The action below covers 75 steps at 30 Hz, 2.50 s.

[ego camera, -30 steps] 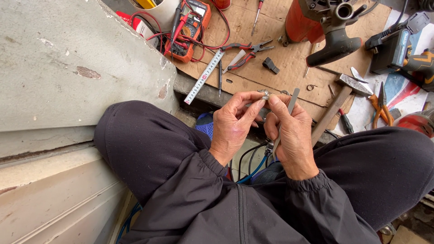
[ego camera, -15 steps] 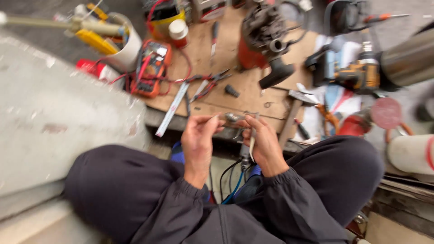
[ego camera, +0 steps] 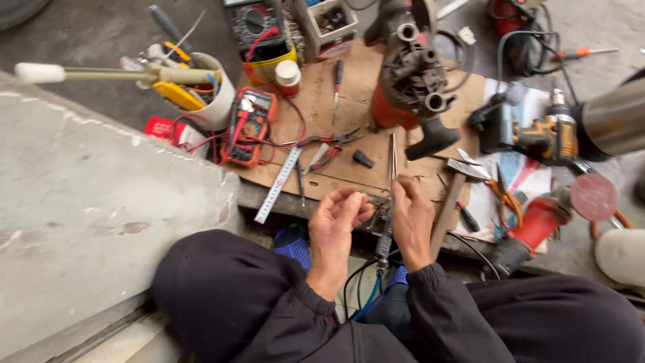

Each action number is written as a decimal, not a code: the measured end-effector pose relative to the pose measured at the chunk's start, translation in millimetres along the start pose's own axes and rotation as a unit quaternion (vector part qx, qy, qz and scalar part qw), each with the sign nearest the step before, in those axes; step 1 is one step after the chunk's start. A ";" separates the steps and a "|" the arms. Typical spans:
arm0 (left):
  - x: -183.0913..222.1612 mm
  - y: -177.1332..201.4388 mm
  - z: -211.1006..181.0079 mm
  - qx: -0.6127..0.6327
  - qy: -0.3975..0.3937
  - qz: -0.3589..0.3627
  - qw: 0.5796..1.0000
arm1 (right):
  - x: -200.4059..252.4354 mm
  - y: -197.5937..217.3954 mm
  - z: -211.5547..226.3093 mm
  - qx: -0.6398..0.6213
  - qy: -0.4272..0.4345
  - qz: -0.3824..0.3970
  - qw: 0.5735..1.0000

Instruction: The person is disassembling and inspecting components of a power router, using a hammer to loosen parts and a metal ruler to measure a small internal component.

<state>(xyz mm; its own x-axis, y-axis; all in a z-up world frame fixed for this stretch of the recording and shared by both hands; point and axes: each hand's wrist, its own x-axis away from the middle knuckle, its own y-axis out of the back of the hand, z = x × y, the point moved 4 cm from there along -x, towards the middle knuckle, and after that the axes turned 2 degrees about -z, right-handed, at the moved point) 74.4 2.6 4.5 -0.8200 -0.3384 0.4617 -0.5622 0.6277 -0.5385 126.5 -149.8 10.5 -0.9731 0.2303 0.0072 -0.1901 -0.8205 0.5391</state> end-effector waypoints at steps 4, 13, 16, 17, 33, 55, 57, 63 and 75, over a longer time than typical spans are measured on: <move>15.2 3.5 -35.7 -0.010 -0.020 -0.044 0.999 | 16.1 -86.3 -38.4 0.002 0.113 0.092 0.989; 26.1 26.0 -166.3 0.102 -0.206 -0.027 0.973 | 26.4 -211.0 -58.8 -0.164 -0.042 0.298 0.939; 18.1 34.1 -164.6 0.145 -0.156 -0.038 0.976 | 27.8 -229.1 -46.0 -0.062 -0.024 0.319 0.945; 16.9 34.2 -162.2 0.163 -0.144 -0.022 0.976 | 27.0 -229.7 -43.5 -0.008 -0.015 0.323 0.946; 37.8 14.3 -127.2 0.151 -0.058 0.166 0.973 | 50.3 24.3 91.4 -0.113 -0.014 0.278 0.954; 26.6 15.0 -57.0 0.125 -0.022 0.223 0.966 | 57.8 84.5 70.7 -0.366 0.069 0.214 0.903; 26.3 15.2 -57.4 0.119 -0.026 0.220 0.968 | 58.3 77.7 70.8 -0.186 -0.022 0.249 0.950; 28.1 18.7 -57.6 0.038 -0.084 0.179 0.980 | 62.0 61.1 62.0 -0.152 -0.018 0.308 0.939; 34.1 14.9 -60.5 -0.038 -0.087 0.129 0.987 | 53.2 59.9 58.1 -0.094 -0.040 0.299 0.949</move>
<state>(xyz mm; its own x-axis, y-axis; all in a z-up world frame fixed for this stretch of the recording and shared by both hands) 44.5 42.8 54.8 -0.9444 -0.2723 0.1844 -0.3286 0.7570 -0.5647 70.9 -156.3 92.1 -0.9032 -0.2722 0.3320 0.3648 -0.8942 0.2593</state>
